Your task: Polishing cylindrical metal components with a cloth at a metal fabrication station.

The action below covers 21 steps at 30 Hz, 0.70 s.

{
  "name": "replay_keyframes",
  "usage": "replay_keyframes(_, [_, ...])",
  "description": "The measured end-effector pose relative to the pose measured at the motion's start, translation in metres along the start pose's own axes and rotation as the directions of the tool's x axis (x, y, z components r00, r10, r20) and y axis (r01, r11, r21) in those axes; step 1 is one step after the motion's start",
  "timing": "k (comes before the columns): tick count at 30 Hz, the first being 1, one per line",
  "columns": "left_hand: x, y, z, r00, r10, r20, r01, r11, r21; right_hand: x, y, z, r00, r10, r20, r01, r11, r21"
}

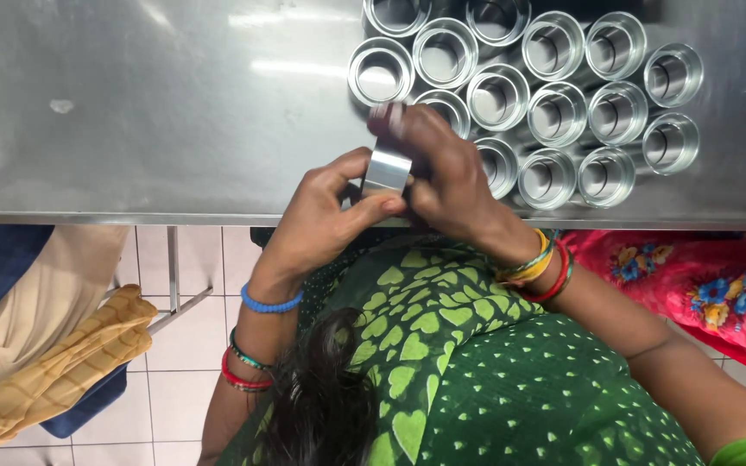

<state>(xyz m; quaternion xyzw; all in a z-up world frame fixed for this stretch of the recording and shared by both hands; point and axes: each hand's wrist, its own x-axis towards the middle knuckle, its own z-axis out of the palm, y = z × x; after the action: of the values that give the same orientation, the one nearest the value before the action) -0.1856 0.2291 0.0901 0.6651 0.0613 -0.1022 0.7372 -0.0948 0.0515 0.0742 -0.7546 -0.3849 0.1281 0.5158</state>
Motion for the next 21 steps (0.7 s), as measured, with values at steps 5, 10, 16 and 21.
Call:
replay_keyframes(5, [0.01, -0.014, -0.003, 0.962, 0.274, -0.014, -0.27, 0.953, 0.14, -0.007, 0.023, 0.006, 0.984, 0.172, -0.039, -0.159, 0.962, 0.22])
replay_keyframes(10, [0.013, -0.017, -0.004, 0.925, 0.38, 0.01, -0.366, 0.88, 0.303, -0.011, 0.034, 0.002, 0.883, 0.439, 0.169, -0.417, 0.565, 0.712])
replay_keyframes(16, [0.01, -0.017, -0.011, 0.957, 0.284, -0.06, -0.252, 0.914, 0.318, -0.003, -0.011, -0.023, 0.961, 0.258, -0.096, -0.219, 0.926, 0.306])
replay_keyframes(21, [0.014, -0.008, -0.001, 0.871, 0.437, -0.225, -0.429, 0.899, 0.085, -0.006, -0.004, -0.019, 0.96, 0.274, -0.058, -0.211, 0.844, 0.493])
